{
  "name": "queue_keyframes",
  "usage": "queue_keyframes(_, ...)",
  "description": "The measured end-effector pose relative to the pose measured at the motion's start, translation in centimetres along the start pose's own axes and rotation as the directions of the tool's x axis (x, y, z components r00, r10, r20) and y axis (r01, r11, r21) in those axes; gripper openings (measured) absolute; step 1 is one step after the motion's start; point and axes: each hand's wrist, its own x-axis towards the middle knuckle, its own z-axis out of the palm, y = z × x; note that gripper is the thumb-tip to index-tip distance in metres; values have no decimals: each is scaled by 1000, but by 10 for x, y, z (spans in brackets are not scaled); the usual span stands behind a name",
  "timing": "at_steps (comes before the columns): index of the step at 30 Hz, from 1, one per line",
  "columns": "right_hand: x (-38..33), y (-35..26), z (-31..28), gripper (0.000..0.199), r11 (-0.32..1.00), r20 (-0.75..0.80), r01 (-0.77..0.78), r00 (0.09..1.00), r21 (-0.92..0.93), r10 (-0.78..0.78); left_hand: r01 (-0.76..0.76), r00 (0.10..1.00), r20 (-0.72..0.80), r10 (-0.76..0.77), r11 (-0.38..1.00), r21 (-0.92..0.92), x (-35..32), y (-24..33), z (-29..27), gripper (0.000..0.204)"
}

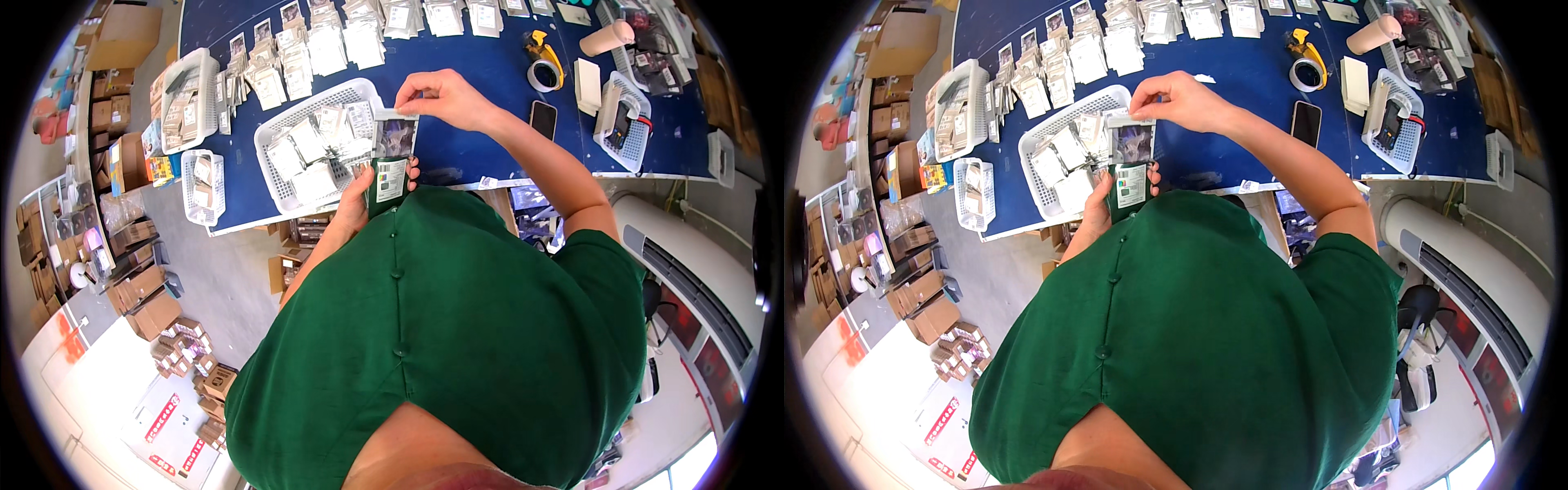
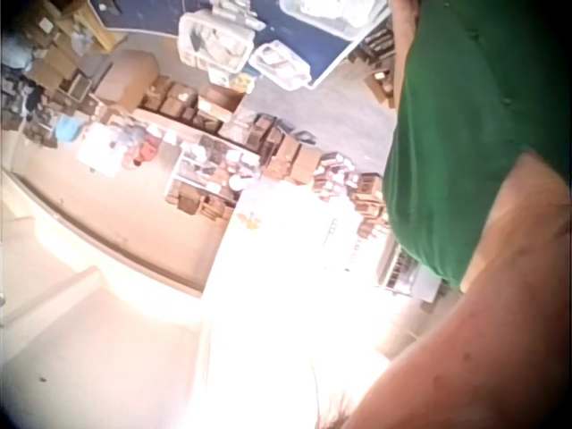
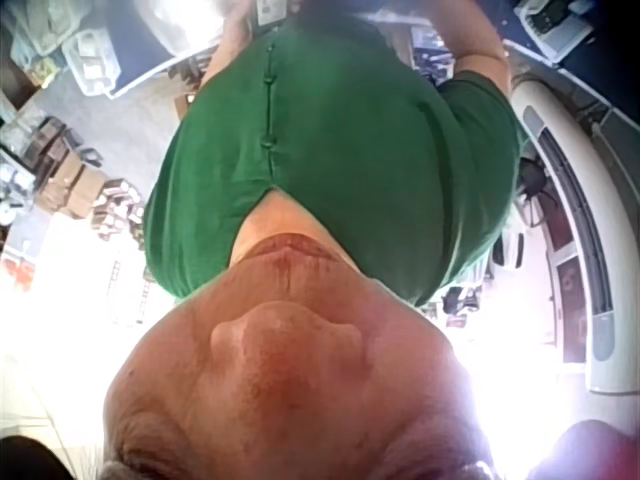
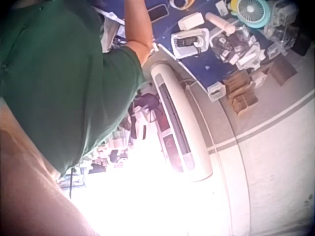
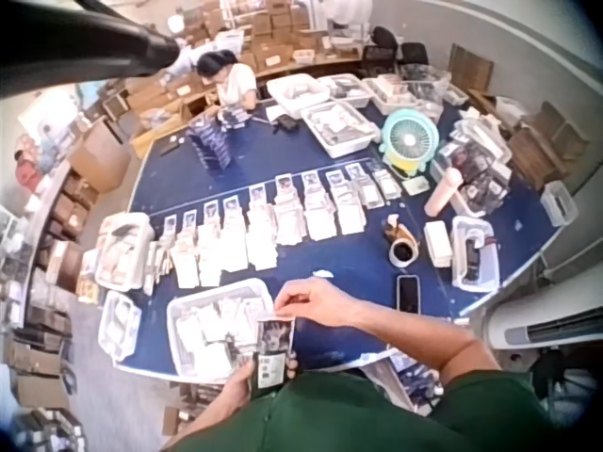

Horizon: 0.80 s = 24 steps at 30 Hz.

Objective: The person sorts small photos from a table into a small green bag by hand.

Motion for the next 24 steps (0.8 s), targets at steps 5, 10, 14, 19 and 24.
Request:
queue_keyframes(5, 6, 4, -36, 8, 999, 15, -33, 999, 23, 33, 26, 999, -37, -27, 999, -27, 26, -1, 11, 80)
queue_keyframes(10, -12, 16, -24, 12, 949, 208, 186, 969, -254, -134, 1, 993, -122, -1, 1000, -7, 50, -3, 10, 70)
queue_keyframes(14, -20, 15, -15, 15, 867, 123, 211, 977, -451, -173, -23, 949, -316, -11, 994, -104, 56, -11, 1, 64)
queue_keyframes(19, 0, 34, -56, 15, 997, 273, -50, 960, -55, 63, -126, 860, -507, 61, 988, -94, 70, -6, 17, 59)
queue_keyframes(24, 60, 101, -137, 20, 915, 15, -400, 916, -49, 401, -178, 938, -336, 81, 947, -269, 73, -7, 11, 62)
